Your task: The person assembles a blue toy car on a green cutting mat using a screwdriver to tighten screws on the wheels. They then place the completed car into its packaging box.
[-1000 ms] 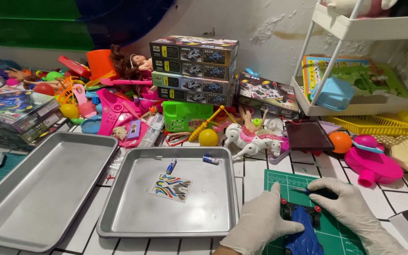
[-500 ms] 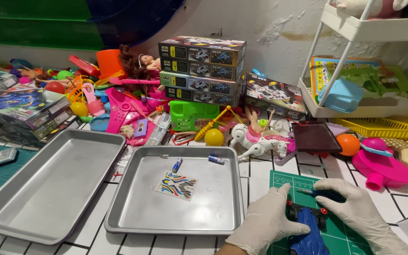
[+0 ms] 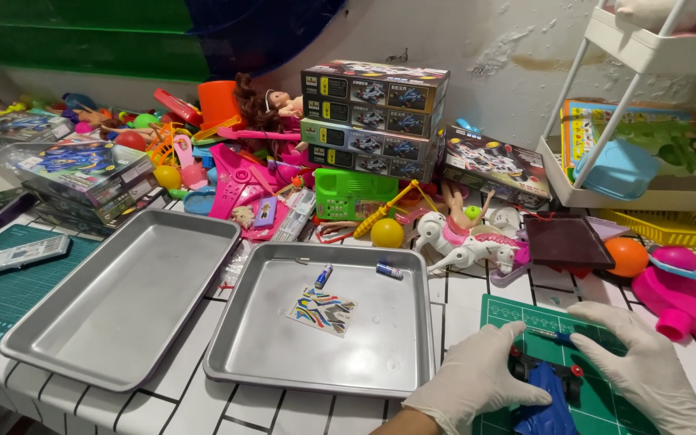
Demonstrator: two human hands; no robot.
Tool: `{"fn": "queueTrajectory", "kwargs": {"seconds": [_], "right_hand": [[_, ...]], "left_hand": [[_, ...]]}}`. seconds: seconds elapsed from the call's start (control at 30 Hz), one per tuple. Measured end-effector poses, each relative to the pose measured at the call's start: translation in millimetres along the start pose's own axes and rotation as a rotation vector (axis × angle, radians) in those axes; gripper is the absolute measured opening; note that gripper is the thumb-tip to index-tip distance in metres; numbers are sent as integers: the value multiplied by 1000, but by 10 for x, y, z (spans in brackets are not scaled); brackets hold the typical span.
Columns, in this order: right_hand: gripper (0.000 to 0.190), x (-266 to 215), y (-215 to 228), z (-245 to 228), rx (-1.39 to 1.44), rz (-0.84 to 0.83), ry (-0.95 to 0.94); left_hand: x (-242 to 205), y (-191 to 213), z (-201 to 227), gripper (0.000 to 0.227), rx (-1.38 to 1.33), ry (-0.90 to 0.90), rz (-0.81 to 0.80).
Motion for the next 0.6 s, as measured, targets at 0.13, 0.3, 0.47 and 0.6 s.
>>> {"fn": "queueTrajectory", "kwargs": {"seconds": [0.13, 0.3, 0.47, 0.6], "right_hand": [[43, -23, 29, -38, -12, 26, 30], [44, -5, 11, -20, -100, 14, -6], [43, -10, 16, 10, -76, 16, -53], [42, 23, 10, 113, -151, 50, -48]], "left_hand": [[-75, 19, 34, 120, -59, -7, -23], [-78, 27, 11, 123, -110, -46, -2], [-44, 31, -27, 123, -172, -63, 3], [30, 28, -79, 125, -215, -71, 12]]}}
Point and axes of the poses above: each hand's wrist, its own x-axis towards the middle knuckle, its own y-axis out of the back of the hand, z = x × y, the point moved 6 cm from there along x, towards the middle knuckle, and after that the axes turned 14 degrees about -z, right-handed, at the moved point
